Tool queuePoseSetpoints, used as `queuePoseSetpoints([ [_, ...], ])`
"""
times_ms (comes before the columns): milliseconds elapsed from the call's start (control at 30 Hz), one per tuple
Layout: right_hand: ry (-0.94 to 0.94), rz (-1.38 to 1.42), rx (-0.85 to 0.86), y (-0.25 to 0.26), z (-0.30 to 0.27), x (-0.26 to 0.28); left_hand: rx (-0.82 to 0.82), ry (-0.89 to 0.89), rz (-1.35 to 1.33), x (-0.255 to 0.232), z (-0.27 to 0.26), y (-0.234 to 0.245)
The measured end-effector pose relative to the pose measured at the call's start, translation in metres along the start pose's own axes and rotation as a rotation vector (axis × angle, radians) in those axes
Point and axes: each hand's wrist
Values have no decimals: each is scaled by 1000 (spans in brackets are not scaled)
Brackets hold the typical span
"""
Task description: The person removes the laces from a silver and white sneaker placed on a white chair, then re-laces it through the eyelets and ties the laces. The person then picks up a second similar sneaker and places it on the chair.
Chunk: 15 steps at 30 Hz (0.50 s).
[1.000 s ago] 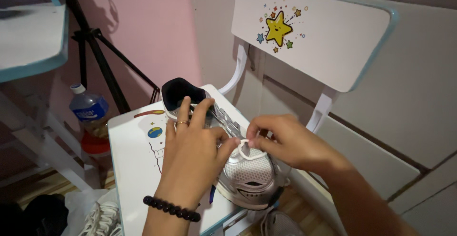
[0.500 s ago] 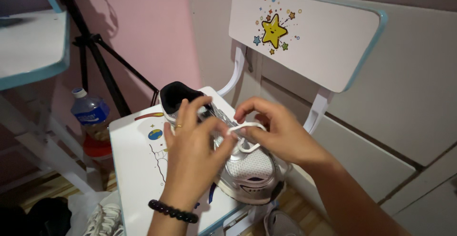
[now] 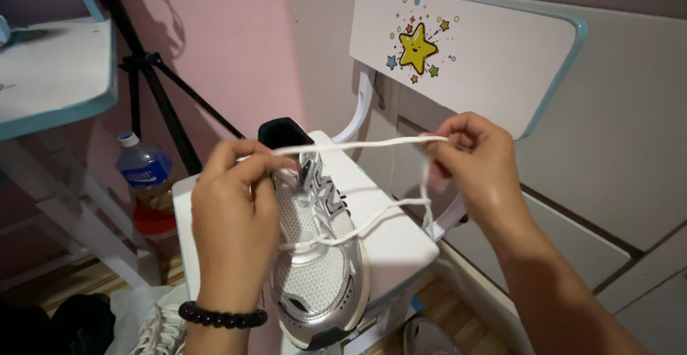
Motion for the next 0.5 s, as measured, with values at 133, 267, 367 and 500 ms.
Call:
queuePoseSetpoints([
  [133,371,127,188,-18,-1,2,78,91,12,8,4,-2],
  [267,390,-204,314,-35,-36,17,122,196,-24,18,4,2],
  [367,292,-232,544,-59,-63,32,157,124,-37,24,-2,3],
  [500,487,-342,654,-81,-90,47,176,70,-71,31,-7,-5],
])
Point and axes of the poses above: each hand's wrist, its own z-axis towards the middle knuckle, its own y-axis out of the back of the hand, x = y × z, and after that the axes turned 7 degrees about -y, right-handed
